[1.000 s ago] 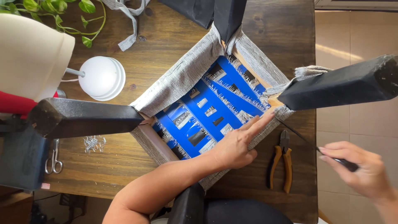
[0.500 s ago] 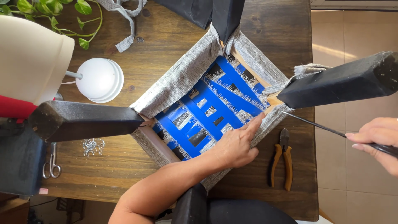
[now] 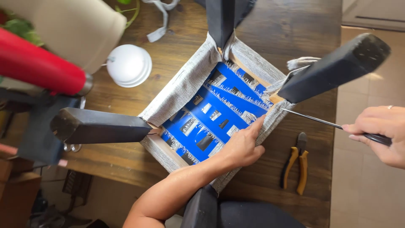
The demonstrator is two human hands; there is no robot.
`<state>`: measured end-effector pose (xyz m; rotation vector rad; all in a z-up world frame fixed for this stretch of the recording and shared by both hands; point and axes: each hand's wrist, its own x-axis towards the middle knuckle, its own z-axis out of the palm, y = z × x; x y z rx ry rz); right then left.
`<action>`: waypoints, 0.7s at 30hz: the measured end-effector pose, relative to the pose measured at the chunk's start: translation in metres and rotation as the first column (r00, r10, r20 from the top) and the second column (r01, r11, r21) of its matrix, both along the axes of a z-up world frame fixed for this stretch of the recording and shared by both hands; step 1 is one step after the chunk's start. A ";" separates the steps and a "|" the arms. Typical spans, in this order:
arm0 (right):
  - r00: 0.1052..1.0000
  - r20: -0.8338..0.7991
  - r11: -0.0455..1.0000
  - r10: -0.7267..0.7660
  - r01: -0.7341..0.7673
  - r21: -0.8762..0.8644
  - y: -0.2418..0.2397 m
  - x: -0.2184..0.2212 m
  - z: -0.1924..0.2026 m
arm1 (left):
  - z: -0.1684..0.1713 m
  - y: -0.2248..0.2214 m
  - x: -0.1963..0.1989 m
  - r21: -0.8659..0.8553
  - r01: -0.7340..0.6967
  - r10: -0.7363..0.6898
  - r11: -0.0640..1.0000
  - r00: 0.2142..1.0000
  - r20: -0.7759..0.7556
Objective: Removing staples and fabric from a stool frame using pliers and a screwdriver
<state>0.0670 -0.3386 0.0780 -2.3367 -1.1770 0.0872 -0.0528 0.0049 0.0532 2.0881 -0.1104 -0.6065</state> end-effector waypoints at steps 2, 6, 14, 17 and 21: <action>1.000 0.009 1.000 0.017 -0.017 -0.005 0.021 -0.001 0.008 | 0.006 0.012 -0.006 0.015 -0.036 0.036 0.999 0.999 0.013; 0.999 0.025 0.999 0.037 -0.036 -0.017 0.055 0.003 0.009 | 0.001 0.038 -0.012 0.052 -0.051 0.047 0.997 0.995 0.084; 0.996 0.038 0.997 0.077 -0.076 -0.035 0.112 0.000 0.022 | -0.003 0.087 -0.020 0.073 -0.033 0.025 0.997 0.995 0.096; 0.992 0.046 0.993 0.115 -0.113 -0.043 0.127 0.009 0.024 | 0.010 0.103 -0.019 0.050 -0.030 0.028 0.998 0.998 0.049; 0.988 0.062 0.989 0.142 -0.139 -0.057 0.143 0.014 0.032 | 0.003 0.114 -0.013 -0.010 -0.029 0.029 1.000 0.997 0.067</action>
